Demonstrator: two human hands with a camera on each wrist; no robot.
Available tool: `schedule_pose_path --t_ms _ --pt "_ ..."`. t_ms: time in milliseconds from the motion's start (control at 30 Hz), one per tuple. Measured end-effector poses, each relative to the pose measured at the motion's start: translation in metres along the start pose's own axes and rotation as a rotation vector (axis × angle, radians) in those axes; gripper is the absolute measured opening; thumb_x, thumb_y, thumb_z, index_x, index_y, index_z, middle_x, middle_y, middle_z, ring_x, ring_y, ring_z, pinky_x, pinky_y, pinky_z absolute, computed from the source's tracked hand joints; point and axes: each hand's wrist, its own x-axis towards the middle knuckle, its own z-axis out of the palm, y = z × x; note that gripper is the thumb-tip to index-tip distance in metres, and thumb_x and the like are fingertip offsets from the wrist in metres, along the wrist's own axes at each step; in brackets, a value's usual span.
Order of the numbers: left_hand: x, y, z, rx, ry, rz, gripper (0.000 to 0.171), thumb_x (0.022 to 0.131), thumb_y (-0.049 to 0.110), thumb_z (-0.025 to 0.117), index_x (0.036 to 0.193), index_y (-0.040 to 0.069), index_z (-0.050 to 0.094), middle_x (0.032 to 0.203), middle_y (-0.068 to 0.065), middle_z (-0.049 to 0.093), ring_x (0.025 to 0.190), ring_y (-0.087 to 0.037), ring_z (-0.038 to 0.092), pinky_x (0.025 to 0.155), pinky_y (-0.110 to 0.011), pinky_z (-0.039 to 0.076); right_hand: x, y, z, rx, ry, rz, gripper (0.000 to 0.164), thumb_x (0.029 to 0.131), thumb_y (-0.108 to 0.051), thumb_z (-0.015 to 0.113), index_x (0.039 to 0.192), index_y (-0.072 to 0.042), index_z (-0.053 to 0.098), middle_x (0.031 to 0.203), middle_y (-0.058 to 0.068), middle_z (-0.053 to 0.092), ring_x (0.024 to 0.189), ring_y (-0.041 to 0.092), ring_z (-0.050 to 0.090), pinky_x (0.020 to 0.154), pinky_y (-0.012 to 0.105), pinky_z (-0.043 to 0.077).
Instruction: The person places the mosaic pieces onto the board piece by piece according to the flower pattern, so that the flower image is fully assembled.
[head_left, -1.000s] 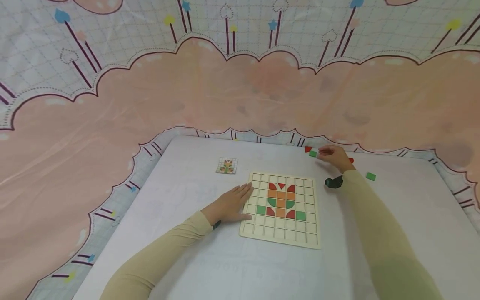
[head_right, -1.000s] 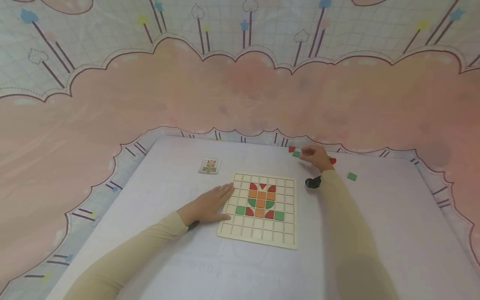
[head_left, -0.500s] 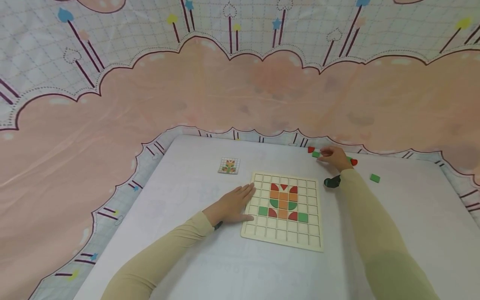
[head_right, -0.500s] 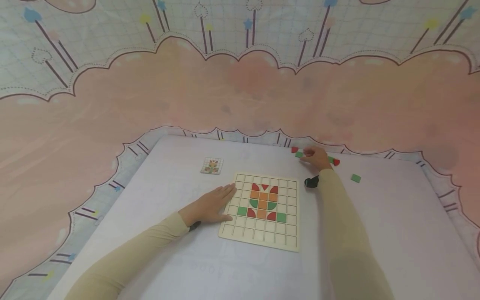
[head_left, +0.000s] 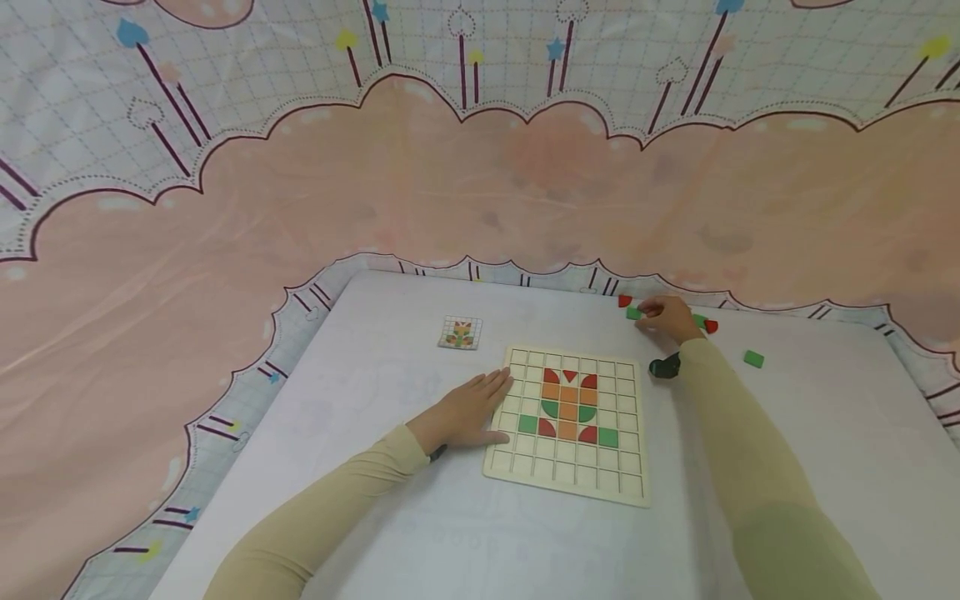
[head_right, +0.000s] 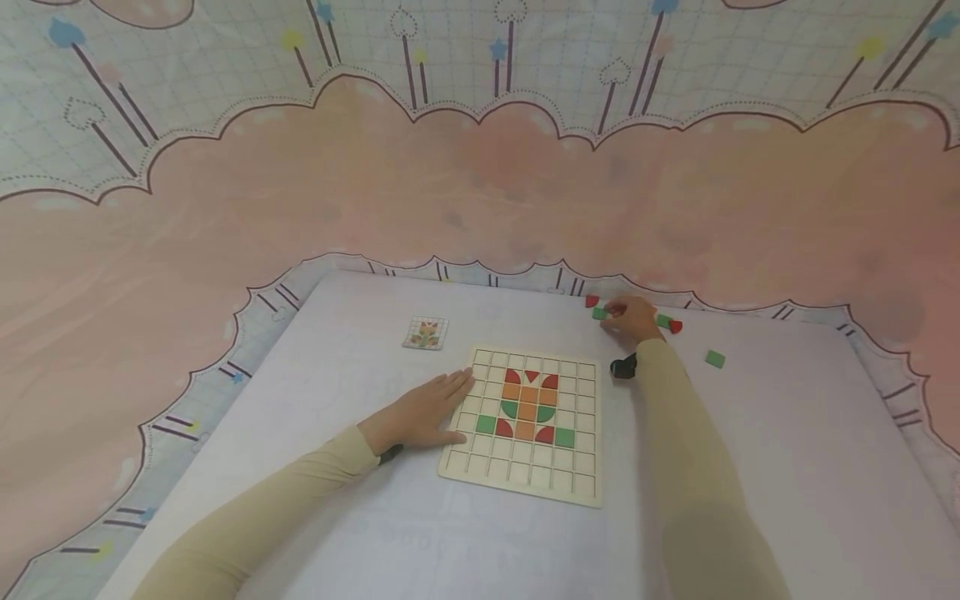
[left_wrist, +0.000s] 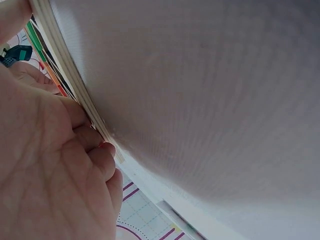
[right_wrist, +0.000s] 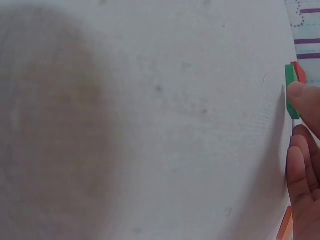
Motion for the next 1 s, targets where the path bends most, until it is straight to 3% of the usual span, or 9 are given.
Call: schedule_pose_path --t_ms 333,1000 --pt "-0.001 0.002 -0.003 -0.010 0.000 -0.004 0.090 0.090 0.062 0.042 0.151 0.003 0.012 0.159 -0.013 0.008 0.147 -0.024 0.011 0.121 -0.035 0.016 -0.005 -0.002 -0.003 -0.037 -0.026 0.025 0.031 0.085 -0.012 0.067 0.112 0.002 0.061 0.103 0.018 0.057 0.094 0.028 0.050 0.084 0.035 0.043" --pt "0.001 0.000 0.000 0.012 0.009 0.005 0.090 0.090 0.064 0.041 0.151 0.003 0.012 0.159 -0.013 0.009 0.147 -0.024 0.012 0.120 -0.035 0.017 -0.019 0.004 -0.008 -0.067 -0.096 -0.061 0.032 0.081 -0.015 0.073 0.106 0.002 0.062 0.093 0.014 0.061 0.087 0.024 0.054 0.077 0.027 0.045"
